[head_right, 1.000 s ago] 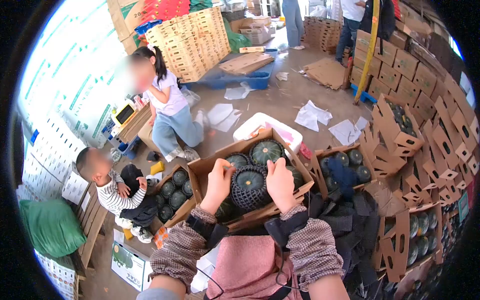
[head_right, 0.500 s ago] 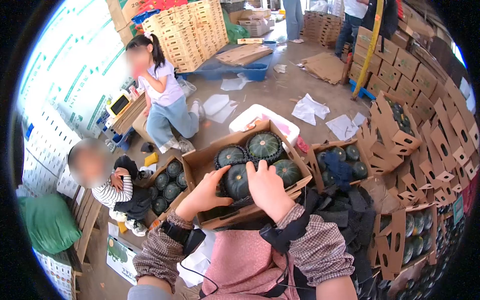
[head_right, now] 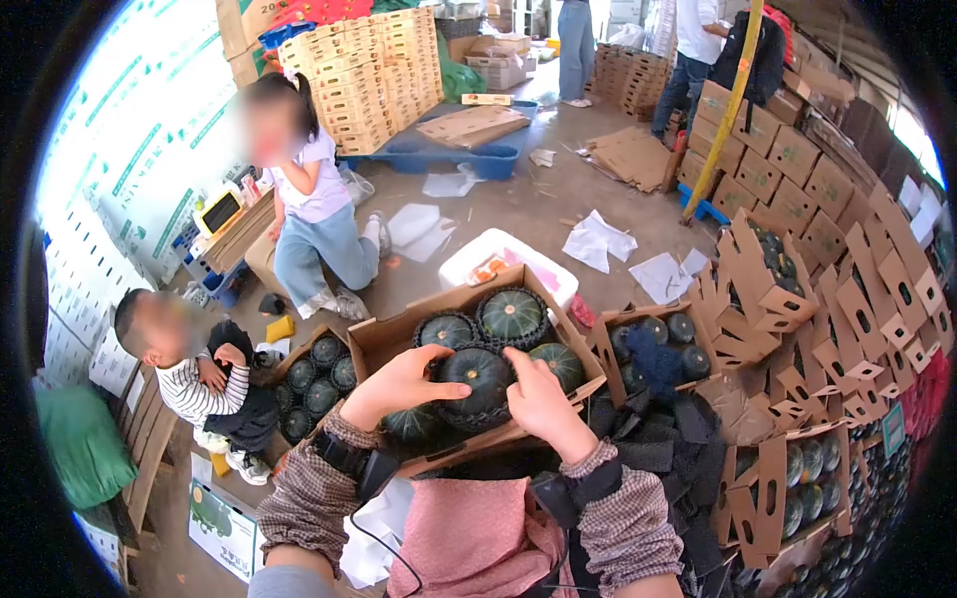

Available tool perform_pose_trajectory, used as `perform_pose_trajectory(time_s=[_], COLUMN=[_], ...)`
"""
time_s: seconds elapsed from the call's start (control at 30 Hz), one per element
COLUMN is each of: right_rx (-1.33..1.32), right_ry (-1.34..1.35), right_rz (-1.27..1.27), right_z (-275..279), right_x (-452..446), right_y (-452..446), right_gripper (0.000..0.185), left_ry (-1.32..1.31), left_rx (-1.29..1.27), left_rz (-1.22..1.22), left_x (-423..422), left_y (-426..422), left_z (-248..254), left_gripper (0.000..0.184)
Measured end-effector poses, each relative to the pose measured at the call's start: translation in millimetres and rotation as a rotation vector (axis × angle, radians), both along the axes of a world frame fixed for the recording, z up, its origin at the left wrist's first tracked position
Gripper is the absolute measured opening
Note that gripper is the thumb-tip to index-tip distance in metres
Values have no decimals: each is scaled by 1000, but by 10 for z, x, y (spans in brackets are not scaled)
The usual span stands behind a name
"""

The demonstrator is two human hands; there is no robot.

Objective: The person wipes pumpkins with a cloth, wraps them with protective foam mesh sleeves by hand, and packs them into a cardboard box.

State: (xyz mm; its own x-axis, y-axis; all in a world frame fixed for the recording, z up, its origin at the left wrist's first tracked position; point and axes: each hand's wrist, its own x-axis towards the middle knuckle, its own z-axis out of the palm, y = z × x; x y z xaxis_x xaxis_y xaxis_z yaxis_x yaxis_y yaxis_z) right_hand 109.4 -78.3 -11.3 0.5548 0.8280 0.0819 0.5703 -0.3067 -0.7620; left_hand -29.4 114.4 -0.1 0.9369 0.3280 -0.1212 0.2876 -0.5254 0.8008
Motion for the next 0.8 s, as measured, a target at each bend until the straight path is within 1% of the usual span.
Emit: perform_pose_trajectory(time_s=[0.03,0.07,0.1,0.17,0.2,0.3,0.33,0.4,0.43,0.47,0.5,0.57,0.6,0.63,0.67,0.7,0.73,0.77,0.8], right_rx=[69,83,96,20,78,153,186,248,336,427,523,517,488,425,397,339,281,181,157], right_ry=[26,124,223,394,373,484,509,569,813,1056,1298,1526,1655,1623,1388,1307,1226,1304,1143], right_rz=[-33,-23,-17,-11,31,45,38,16,-22,-64,-104,41,-75,-121,25,36,47,-66,-116], right_z=[-28,-127,-172,-166,-247,-268,-169,39,60,103,131,-328,-314,-294,-615,-623,-482,-358,-407], right_x=[-45,-25,-27,-32,-11,-42,-98,-279,-357,-435,-500,-389,-465,-508,-496,-489,-503,-490,-500], right_y=[-19,-53,-75,-192,-173,-211,-184,-44,114,325,510,1050,1249,1370,1518,1578,1609,1564,1588], right_gripper=[52,57,62,67,71,73,71,68,60,53,46,20,5,6,5,6,9,15,32], left_ry=[9,18,-81,-276,-221,-98,-173,-199,-204,-163,-194,92,146,199,255,209,196,183,148], left_rx=[-45,-88,-89,-91,35,213,212,354,417,602,786,1021,1038,1060,1085,1085,1087,1083,1135], left_rz=[-4,-7,-101,-299,-353,-337,-319,-302,-299,-244,-226,-149,-137,-123,-109,-129,-146,-173,-223], left_x=[-13,-33,-53,-62,-24,21,3,-102,-182,-265,-297,-337,-336,-328,-324,-336,-330,-311,-294], left_y=[16,37,49,41,26,-118,-108,16,71,94,235,367,429,527,634,713,720,710,723], left_z=[18,33,39,43,54,165,233,525,699,912,918,1033,1019,928,836,743,698,637,565], left_gripper=[91,94,99,109,121,114,108,104,101,96,96,96,95,93,92,101,101,101,100])
